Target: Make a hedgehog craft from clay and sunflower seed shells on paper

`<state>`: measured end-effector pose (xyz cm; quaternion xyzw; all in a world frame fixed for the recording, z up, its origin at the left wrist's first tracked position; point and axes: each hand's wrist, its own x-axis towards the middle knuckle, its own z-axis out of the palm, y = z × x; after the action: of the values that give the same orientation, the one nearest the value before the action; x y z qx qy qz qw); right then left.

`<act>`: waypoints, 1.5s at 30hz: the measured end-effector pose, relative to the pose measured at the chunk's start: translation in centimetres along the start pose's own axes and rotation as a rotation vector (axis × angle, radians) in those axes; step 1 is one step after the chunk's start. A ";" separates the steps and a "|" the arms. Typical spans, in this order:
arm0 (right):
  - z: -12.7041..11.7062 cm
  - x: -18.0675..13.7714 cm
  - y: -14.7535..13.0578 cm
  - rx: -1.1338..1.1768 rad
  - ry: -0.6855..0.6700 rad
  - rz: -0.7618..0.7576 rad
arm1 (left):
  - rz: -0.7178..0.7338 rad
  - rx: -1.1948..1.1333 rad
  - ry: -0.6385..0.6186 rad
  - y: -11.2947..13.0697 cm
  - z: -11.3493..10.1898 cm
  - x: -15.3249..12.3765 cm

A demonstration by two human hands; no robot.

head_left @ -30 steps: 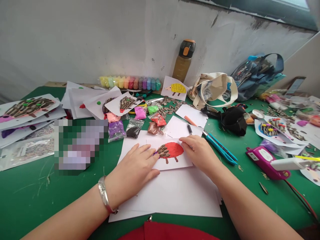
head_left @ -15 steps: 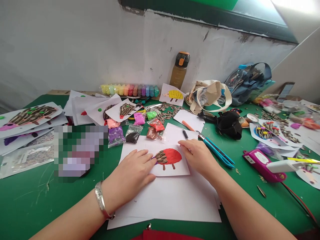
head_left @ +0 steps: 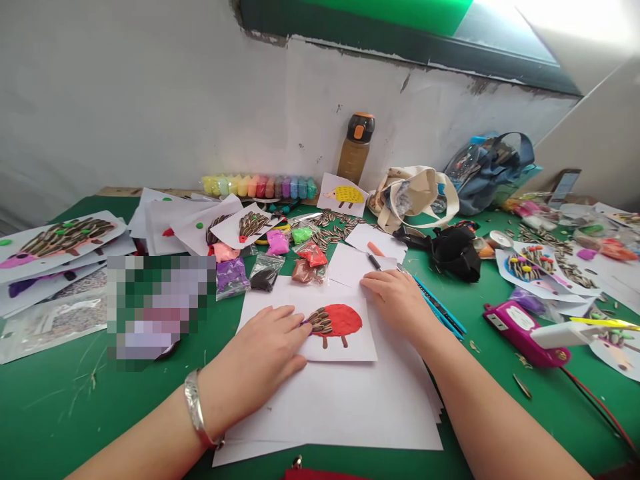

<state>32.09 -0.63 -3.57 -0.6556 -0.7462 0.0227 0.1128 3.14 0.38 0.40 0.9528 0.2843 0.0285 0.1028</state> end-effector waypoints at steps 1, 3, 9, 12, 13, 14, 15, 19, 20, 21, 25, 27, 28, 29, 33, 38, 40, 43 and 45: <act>-0.1 -0.1 0.0 -0.007 0.012 0.002 | 0.000 -0.005 -0.002 0.0 0.0 0.0; -0.5 -0.1 -0.2 -0.007 0.068 0.009 | -0.002 -0.020 -0.011 0.2 -0.1 0.0; -2.8 3.9 -3.5 0.169 -0.015 -0.055 | -0.001 -0.088 0.058 0.4 -0.2 0.2; -2.5 7.2 -5.7 0.192 -0.019 -0.040 | -0.007 -0.119 0.120 0.2 -0.1 0.3; -2.0 8.1 -6.4 0.199 -0.040 -0.043 | -0.025 -0.128 0.133 0.1 0.0 0.3; -1.5 8.7 -7.1 0.202 -0.054 -0.054 | -0.028 -0.142 0.132 0.0 0.1 0.3; -1.0 9.1 -7.8 0.205 -0.069 -0.073 | -0.043 -0.146 0.141 -0.1 0.2 0.3; 0.1 9.5 -9.6 0.256 -0.101 -0.172 | -0.029 -0.143 0.177 -0.4 0.8 0.3; 0.0 9.6 -9.6 0.275 -0.093 -0.186 | -0.022 -0.134 0.193 -0.4 0.9 0.4; -0.2 9.7 -9.3 0.277 -0.085 -0.183 | -0.012 -0.124 0.213 -0.5 1.0 0.4; -1.0 11.2 -6.9 0.108 -0.102 -0.002 | 0.031 -0.037 0.318 -1.0 1.5 0.8; -0.8 12.3 -5.9 0.067 -0.116 0.023 | 0.020 0.023 0.340 -1.4 1.8 1.0; -0.6 12.8 -5.7 0.054 -0.124 0.017 | 0.006 0.049 0.336 -1.6 1.9 1.1; -0.3 13.3 -5.6 0.040 -0.133 0.007 | -0.012 0.068 0.326 -1.7 2.1 1.2; 0.8 14.4 -5.9 -0.011 -0.141 -0.036 | -0.073 0.077 0.285 -2.1 2.5 1.4; 0.7 12.9 -5.7 -0.010 -0.166 -0.127 | -0.084 0.046 0.261 -2.3 2.2 1.6; 0.5 11.9 -5.5 0.006 -0.178 -0.148 | -0.079 0.050 0.277 -2.3 2.1 1.7; 0.4 10.9 -5.3 0.033 -0.174 -0.143 | -0.092 0.045 0.367 -2.3 2.1 1.8; 0.4 10.6 -5.3 0.049 -0.160 -0.134 | -0.068 0.027 0.432 -2.2 2.2 1.7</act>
<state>25.62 9.12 -1.54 -0.5973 -0.7943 0.0858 0.0703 3.61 2.71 -2.21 0.9157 0.3320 0.2249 0.0277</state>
